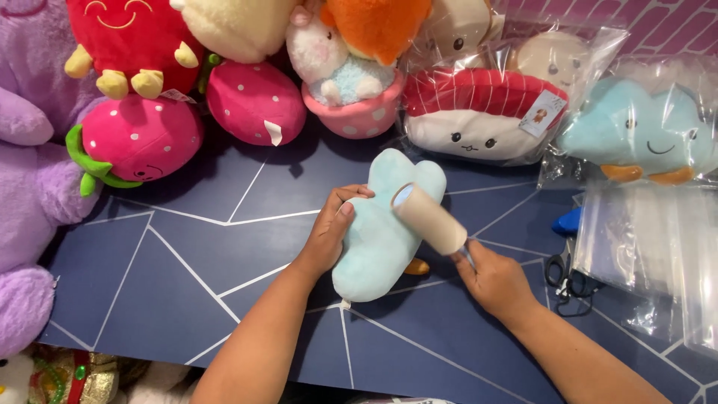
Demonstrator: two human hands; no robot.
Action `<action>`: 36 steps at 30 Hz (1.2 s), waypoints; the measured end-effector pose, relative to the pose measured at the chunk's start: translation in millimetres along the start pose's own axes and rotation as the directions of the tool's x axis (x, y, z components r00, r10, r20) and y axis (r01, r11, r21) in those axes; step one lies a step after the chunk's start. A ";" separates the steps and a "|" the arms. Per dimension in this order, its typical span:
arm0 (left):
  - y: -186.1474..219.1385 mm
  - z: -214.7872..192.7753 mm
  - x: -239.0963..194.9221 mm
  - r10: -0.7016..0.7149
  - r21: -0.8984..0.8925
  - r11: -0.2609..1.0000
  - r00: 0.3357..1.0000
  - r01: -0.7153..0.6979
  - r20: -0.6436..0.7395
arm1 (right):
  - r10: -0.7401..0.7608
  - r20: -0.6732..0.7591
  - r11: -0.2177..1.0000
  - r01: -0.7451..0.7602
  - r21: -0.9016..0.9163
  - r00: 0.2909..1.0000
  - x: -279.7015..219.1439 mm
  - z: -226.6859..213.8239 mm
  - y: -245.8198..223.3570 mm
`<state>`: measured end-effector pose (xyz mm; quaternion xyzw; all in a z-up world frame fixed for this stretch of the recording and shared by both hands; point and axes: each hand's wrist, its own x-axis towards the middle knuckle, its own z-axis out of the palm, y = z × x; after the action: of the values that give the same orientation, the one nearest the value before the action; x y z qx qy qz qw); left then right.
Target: Cleaning a plush toy with a lint roller, attaching a price tag, and placing it into a plastic bag.
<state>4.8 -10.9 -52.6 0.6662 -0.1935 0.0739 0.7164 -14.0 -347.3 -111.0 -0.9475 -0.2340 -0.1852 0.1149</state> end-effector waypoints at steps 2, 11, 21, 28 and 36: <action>-3.6 -2.8 1.4 -0.024 -0.013 1.000 0.999 0.023 -0.024 | -0.062 0.012 0.997 0.061 0.053 0.998 -2.3 -4.5 -13.1; 19.1 -1.5 1.3 -0.349 -0.118 0.936 0.919 0.332 -0.181 | 0.023 0.041 0.999 -0.022 -0.027 0.999 7.9 -12.2 -11.7; 30.0 -3.4 11.5 -0.628 -0.255 0.777 0.727 0.575 -0.277 | -0.284 0.050 0.957 0.287 -0.052 0.957 -4.6 -13.3 -36.3; 19.4 -1.8 13.2 -0.686 -0.251 0.728 0.673 0.638 -0.277 | 0.091 -0.002 0.985 -0.091 -0.150 0.996 6.6 -11.1 -0.9; 29.1 -2.8 21.3 -0.802 -0.473 0.593 0.533 0.652 -0.271 | -0.293 0.030 0.947 0.286 0.148 0.956 -10.6 -9.4 -37.2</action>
<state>14.2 -8.5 -17.8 0.5237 0.2713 -0.1127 0.7996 -43.6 -322.3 -102.0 -0.8967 -0.3861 -0.1586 0.1475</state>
